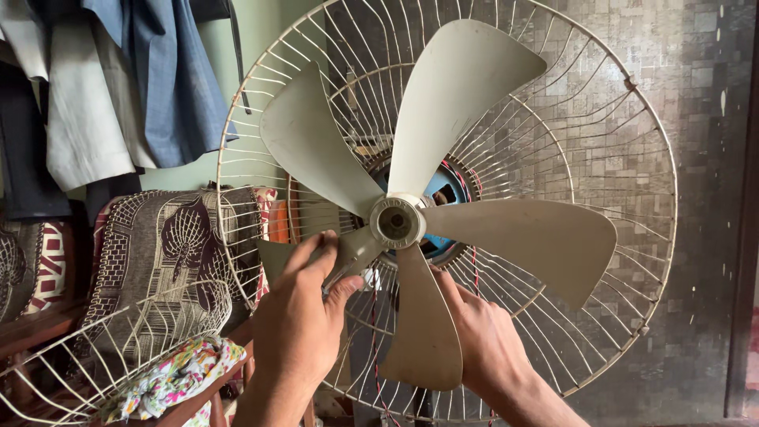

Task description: The person disassembles a standing fan by removing the front grille, unscrewing the fan blade hub, and using a screwdriver to access the motor housing. The person then manipulates the motor's rear cap and internal components with the screwdriver.

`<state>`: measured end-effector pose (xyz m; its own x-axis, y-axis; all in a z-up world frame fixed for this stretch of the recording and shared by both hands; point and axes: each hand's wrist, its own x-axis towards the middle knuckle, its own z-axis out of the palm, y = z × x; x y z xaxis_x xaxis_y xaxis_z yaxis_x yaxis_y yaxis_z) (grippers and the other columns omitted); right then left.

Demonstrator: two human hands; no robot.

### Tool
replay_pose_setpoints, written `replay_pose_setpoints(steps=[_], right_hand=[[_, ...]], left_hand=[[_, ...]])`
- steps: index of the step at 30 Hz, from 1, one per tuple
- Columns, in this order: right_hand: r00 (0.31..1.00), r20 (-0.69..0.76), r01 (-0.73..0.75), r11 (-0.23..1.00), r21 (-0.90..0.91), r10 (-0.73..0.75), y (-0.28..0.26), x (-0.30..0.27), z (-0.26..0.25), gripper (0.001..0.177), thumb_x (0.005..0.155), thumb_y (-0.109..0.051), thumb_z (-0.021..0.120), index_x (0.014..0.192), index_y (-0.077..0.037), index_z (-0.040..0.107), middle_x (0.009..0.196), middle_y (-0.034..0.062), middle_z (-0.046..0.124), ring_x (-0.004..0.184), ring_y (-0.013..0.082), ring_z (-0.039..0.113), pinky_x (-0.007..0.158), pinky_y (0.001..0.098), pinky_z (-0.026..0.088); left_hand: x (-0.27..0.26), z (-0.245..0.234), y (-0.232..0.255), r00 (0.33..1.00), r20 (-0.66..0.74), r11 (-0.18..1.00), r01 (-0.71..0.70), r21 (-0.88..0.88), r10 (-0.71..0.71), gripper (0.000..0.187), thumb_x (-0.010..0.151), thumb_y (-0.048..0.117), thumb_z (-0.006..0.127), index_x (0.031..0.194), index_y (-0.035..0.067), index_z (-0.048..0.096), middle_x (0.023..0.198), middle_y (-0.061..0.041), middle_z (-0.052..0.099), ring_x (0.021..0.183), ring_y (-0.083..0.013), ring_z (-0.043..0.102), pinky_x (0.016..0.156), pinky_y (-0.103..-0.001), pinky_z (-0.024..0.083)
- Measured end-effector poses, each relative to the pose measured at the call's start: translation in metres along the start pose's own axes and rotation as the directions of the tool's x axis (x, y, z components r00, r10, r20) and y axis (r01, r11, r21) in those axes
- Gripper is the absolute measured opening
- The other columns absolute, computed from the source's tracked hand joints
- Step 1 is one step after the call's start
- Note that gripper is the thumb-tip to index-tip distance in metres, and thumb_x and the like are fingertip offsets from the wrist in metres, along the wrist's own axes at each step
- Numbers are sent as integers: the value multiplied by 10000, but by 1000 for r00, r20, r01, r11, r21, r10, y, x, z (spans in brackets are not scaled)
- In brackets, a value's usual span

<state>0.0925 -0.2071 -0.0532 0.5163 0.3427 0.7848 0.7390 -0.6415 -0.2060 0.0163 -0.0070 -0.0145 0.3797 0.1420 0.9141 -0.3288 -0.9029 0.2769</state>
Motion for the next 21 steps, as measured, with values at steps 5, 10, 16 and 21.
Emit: replay_pose_setpoints(steps=[5, 10, 16, 21], right_hand=[[1000, -10, -28, 998, 58, 29, -5, -1, -2, 776, 693, -142, 761, 1404, -178, 453, 988, 168, 733, 786, 415, 715, 648, 489, 573], [965, -42, -215, 873, 437, 259, -11, 6, 0, 482, 875, -180, 710, 1332, -108, 575, 840, 156, 764, 723, 280, 758, 657, 400, 606], [973, 99, -151, 254, 955, 208, -20, 20, -7, 464, 914, -230, 646, 1325, -18, 611, 857, -10, 718, 661, 26, 556, 562, 219, 416], [963, 215, -229, 74, 971, 166, -30, 28, -12, 434, 883, -271, 754, 1231, -38, 640, 610, -90, 412, 469, 17, 306, 424, 231, 235]], left_hand=[[0, -4, 1, 1000, 9, 1000, 5, 1, -5, 590, 826, 318, 743, 1351, 72, 639, 1391, -86, 620, 1105, -348, 667, 845, -407, 549], [4, -13, 3, 999, 38, 1000, 24, 12, -24, 605, 808, 252, 764, 1365, 62, 621, 1425, -86, 615, 1122, -342, 656, 876, -410, 539], [10, -16, 2, 998, -7, 985, -58, -161, 57, 571, 776, 97, 770, 1322, 2, 632, 1357, -141, 646, 1203, -324, 644, 974, -392, 505], [11, -7, 13, 995, 100, 841, 34, -539, 23, 434, 877, 133, 713, 1277, -25, 661, 1252, -160, 759, 1166, -251, 750, 991, -345, 550]])
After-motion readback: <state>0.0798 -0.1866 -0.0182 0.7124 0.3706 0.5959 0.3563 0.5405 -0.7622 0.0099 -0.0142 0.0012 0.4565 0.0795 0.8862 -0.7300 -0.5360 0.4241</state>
